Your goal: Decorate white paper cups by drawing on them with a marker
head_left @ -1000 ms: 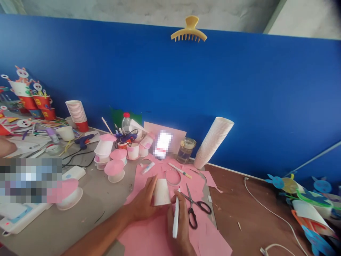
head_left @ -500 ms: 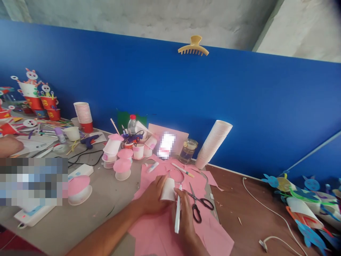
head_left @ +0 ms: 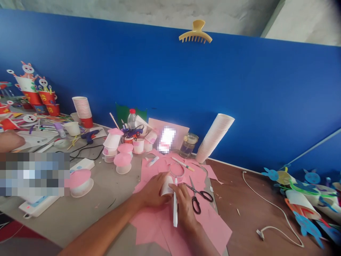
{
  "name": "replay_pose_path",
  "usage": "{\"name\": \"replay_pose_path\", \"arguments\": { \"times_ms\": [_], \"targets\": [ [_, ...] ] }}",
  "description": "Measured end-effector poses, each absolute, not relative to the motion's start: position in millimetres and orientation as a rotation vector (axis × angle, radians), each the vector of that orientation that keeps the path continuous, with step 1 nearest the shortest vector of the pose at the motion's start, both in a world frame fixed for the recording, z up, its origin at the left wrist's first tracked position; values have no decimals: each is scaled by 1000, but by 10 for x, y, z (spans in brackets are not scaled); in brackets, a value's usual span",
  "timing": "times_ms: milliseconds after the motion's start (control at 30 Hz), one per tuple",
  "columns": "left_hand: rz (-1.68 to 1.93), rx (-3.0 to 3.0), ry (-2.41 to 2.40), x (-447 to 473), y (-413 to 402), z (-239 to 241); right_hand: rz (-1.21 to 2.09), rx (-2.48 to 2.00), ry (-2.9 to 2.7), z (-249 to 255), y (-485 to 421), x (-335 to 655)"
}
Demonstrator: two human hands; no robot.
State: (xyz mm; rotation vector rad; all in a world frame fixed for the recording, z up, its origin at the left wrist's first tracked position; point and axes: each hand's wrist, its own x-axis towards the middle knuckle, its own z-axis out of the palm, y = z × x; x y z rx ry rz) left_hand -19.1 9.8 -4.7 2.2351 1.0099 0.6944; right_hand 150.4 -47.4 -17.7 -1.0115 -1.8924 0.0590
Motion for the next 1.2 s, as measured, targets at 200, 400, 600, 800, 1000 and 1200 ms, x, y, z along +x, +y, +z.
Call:
{"name": "replay_pose_path", "arguments": {
  "times_ms": [200,400,600,800,1000,1200],
  "targets": [
    [695,2227,1081,-172,100,-60,314,-1066,-1521,-279,-452,1450],
    [728,2241,1181,-142,98,-49,533,-1136,-1154,-215,-509,1390],
    [826,2341,1099,-149,113,-48,615,-1051,-1176,-178,-530,1353],
    [891,2352,1069,-145,117,-89,620,-1062,-1079,-143,-506,1298],
    [875,2338,1123,-139,132,-104,630,-1046,-1112,-138,-537,1293],
    [859,2353,1123,-153,128,-64,624,-1075,-1135,-184,-550,1308]
  ]
}}
